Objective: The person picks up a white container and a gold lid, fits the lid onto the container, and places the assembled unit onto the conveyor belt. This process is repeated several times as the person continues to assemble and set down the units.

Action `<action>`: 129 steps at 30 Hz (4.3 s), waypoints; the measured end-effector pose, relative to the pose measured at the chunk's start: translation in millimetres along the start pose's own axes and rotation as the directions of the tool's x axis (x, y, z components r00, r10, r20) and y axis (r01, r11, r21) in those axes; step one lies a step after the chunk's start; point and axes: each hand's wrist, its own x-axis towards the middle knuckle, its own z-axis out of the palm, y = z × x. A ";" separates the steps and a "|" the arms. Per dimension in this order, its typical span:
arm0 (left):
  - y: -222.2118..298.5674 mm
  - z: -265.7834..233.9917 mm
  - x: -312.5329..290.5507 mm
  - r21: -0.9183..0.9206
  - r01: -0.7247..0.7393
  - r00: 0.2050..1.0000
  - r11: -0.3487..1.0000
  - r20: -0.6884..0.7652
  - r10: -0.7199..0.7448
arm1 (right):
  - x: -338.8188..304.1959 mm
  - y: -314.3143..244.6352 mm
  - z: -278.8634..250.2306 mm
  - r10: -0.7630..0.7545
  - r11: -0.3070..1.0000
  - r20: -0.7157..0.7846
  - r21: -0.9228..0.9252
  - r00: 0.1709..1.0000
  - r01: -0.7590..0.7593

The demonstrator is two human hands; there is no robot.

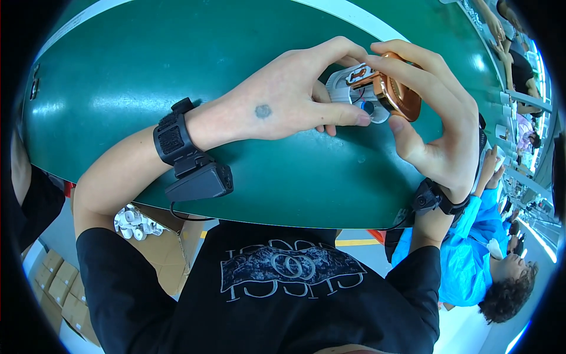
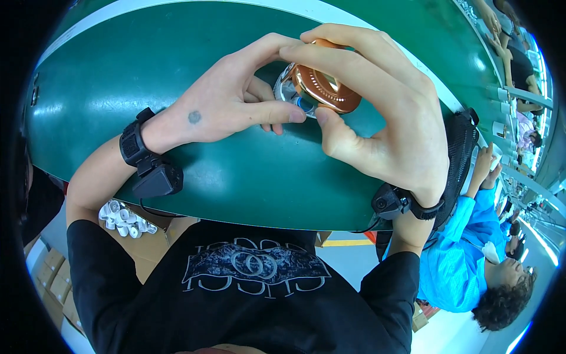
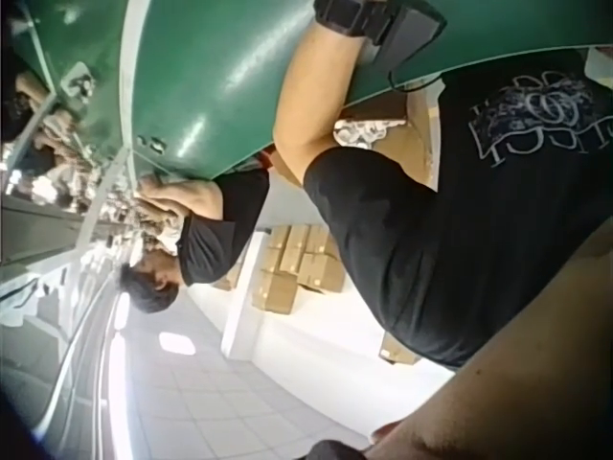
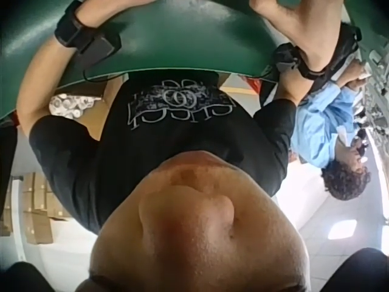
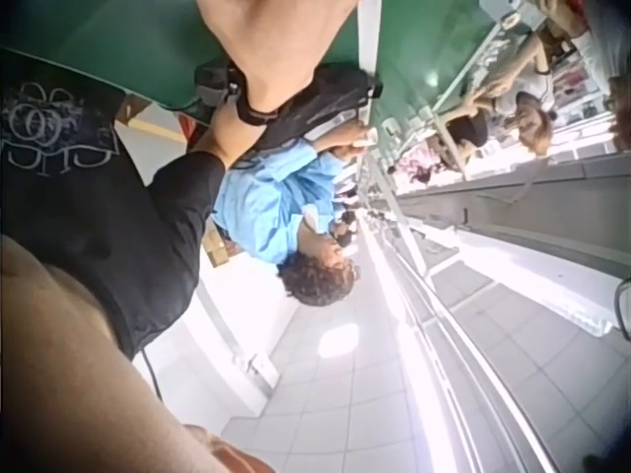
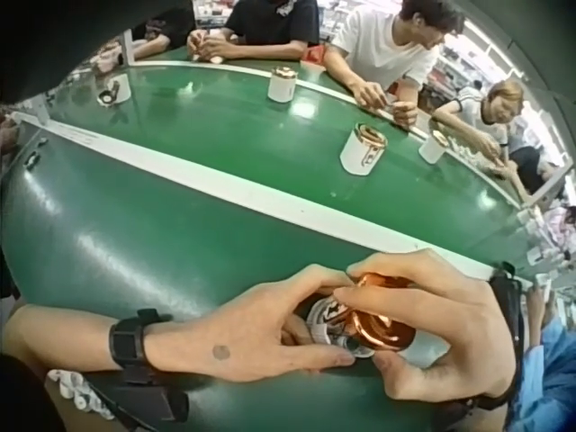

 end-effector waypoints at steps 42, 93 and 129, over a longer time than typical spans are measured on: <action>5.4 -1.4 19.2 -0.341 0.143 0.981 0.929 -0.078 -0.179 | 7.4 31.9 83.5 0.254 0.908 -0.521 0.418 0.815 -0.015; -12.2 -324.2 33.7 0.695 0.665 0.176 0.273 -0.501 0.848 | 17.5 36.8 83.2 0.326 0.907 -0.299 0.367 0.897 -0.207; 1.1 12.4 -9.6 -0.664 0.000 0.973 0.748 -0.171 -0.152 | 16.4 2.3 84.3 0.278 0.183 0.073 0.975 0.958 -0.128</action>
